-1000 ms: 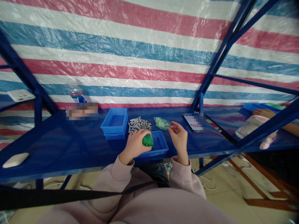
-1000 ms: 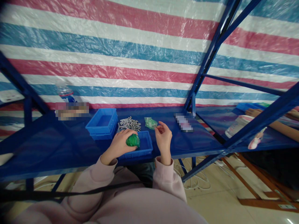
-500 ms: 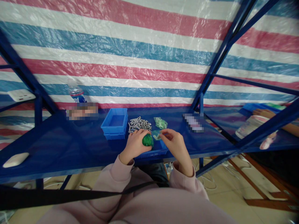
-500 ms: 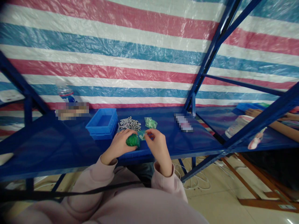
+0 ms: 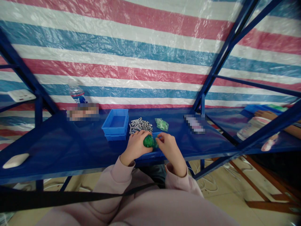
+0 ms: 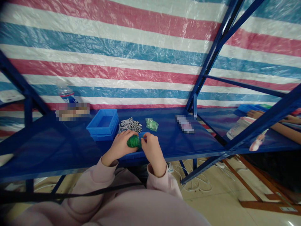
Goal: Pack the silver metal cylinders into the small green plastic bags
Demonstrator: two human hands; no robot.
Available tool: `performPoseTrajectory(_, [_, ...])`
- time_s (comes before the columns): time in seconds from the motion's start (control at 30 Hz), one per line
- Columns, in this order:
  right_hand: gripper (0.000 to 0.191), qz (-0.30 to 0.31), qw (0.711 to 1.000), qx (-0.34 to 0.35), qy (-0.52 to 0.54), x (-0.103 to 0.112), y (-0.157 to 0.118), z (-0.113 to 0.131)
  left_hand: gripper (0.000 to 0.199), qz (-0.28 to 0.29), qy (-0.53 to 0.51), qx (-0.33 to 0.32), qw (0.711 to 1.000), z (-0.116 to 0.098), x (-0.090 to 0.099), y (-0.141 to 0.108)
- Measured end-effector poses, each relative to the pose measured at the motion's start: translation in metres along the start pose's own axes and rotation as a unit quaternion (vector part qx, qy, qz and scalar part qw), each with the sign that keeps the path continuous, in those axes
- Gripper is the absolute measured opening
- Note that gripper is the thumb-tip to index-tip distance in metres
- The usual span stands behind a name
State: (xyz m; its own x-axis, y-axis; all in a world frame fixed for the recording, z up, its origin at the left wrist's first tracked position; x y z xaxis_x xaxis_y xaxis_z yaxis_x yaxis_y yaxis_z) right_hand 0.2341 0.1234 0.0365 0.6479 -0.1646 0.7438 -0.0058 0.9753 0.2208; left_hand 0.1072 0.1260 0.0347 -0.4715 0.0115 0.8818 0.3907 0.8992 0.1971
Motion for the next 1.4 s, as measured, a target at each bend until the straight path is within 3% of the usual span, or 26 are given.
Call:
performPoseTrajectory(0.53, [0.021,0.072,0.987,-0.066,-0.130,-0.006,-0.009,0.014,0.051,0.001,0.005,0.003,1.000,0.000,-0.001,0.001])
performPoseTrajectory(0.97, [0.035,0.068,0.997,-0.036,-0.022,-0.007,-0.009,0.013,0.052,-0.001,0.027,-0.021,0.999,-0.007,0.002,0.002])
performPoseTrajectory(1.23, [0.037,0.068,0.997,-0.033,-0.005,-0.006,-0.007,0.012,0.058,0.027,0.010,-0.049,0.998,-0.013,-0.002,0.006])
performPoseTrajectory(1.4, [0.037,0.077,0.997,-0.026,0.003,-0.007,-0.007,0.011,0.053,0.016,0.025,-0.046,0.998,-0.016,-0.001,0.007])
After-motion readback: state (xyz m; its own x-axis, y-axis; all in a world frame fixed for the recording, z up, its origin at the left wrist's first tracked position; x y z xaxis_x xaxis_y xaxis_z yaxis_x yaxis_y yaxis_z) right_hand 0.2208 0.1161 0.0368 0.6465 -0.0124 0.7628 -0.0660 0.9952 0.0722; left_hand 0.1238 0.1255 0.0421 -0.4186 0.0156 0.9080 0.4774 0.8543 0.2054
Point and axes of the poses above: each hand's wrist, its own y-axis towards the middle knuckle, its own x-axis out of the back of the hand, z = x × y, the point moved 10 cm from there along y, towards the middle knuckle, and after that the axes turned 2 degrees about z, right-handed, at the moved point
